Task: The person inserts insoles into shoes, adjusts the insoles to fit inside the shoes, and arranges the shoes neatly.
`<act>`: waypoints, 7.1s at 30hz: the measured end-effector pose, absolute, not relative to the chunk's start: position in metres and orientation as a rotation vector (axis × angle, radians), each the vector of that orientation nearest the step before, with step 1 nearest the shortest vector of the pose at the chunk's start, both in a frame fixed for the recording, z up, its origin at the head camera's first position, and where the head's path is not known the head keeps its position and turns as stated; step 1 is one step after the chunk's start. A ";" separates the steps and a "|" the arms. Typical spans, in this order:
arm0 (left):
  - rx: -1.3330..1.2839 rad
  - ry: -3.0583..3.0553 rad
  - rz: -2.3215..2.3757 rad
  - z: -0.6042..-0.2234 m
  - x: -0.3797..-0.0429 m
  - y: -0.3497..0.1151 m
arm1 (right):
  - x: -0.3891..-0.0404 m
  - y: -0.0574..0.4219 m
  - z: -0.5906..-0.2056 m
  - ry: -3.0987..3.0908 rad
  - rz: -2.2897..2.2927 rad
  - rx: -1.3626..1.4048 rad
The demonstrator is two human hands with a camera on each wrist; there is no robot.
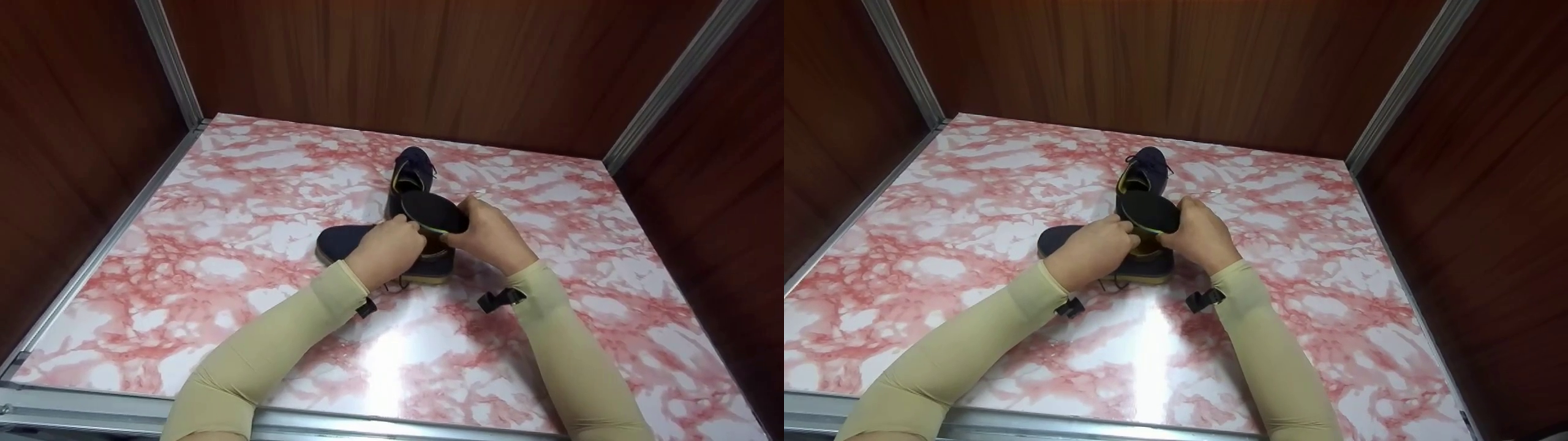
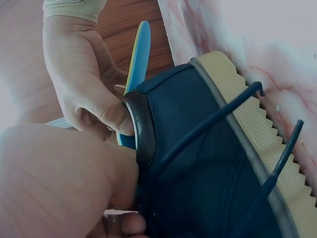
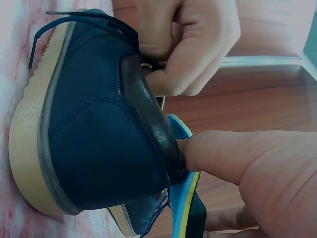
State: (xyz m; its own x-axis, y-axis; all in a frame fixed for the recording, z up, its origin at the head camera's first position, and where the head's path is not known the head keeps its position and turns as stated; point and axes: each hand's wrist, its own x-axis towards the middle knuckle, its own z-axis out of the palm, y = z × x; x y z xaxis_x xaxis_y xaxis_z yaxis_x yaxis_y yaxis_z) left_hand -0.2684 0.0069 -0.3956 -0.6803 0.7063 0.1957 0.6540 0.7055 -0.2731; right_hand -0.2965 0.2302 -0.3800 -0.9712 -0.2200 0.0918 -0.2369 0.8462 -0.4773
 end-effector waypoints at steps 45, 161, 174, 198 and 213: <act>-1.305 -2.932 -0.444 -0.388 -0.310 -0.053 | -0.298 0.232 -0.374 -3.016 0.692 0.376; -1.201 -2.903 -0.319 -0.390 -0.305 -0.046 | -0.256 0.228 -0.344 -2.998 0.074 0.698; -1.208 -2.887 -0.333 -0.392 -0.305 -0.048 | -0.256 0.227 -0.345 -2.876 0.115 0.756; -1.210 -2.883 -0.314 -0.391 -0.306 -0.046 | -0.255 0.220 -0.350 -2.814 0.110 0.742; -1.212 -2.876 -0.322 -0.392 -0.306 -0.046 | -0.259 0.219 -0.351 -3.001 0.092 0.703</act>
State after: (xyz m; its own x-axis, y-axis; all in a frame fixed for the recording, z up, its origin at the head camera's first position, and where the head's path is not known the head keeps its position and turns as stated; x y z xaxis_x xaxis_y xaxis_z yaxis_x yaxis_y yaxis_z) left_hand -0.3062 -0.0464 -0.3917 -0.7016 0.7077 0.0830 0.7086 0.6805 0.1869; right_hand -0.2593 0.2193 -0.3513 -0.8945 -0.4416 0.0695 -0.4450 0.8944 -0.0448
